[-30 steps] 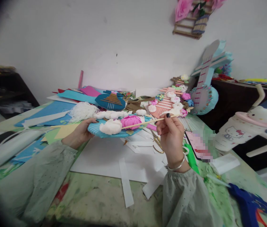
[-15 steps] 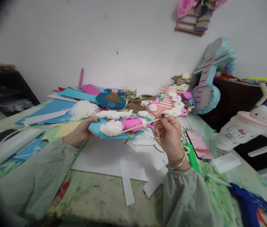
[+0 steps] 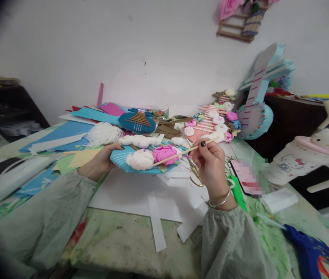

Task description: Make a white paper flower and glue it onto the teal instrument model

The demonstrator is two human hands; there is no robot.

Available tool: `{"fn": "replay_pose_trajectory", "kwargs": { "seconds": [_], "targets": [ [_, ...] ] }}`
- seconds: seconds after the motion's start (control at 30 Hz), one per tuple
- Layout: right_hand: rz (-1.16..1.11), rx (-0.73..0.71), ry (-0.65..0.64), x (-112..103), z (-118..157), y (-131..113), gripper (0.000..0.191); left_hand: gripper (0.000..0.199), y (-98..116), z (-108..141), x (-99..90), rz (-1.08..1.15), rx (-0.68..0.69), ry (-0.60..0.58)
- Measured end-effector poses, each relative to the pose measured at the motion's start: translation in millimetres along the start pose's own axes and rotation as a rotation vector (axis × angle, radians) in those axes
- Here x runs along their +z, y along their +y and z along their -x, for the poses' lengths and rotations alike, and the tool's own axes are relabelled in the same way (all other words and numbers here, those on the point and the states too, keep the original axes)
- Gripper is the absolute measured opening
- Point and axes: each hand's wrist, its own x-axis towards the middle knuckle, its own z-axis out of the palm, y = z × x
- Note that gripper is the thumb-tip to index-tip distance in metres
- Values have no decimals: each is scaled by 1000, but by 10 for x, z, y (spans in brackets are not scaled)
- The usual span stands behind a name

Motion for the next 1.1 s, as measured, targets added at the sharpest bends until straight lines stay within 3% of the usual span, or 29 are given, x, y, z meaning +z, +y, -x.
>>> {"fn": "replay_pose_trajectory", "kwargs": {
  "seconds": [0.4,0.7,1.1],
  "targets": [
    [-92,41,24,-5,-12,9,14,28,8,50,42,-78,-29,-19],
    [-63,188,-27,-28,-25,25,12,25,2,-11,-21,-107,-32,-44],
    [-37,155,-23,9,-23,13,20,27,-15,-37,-51,-112,-48,-35]
  ]
}}
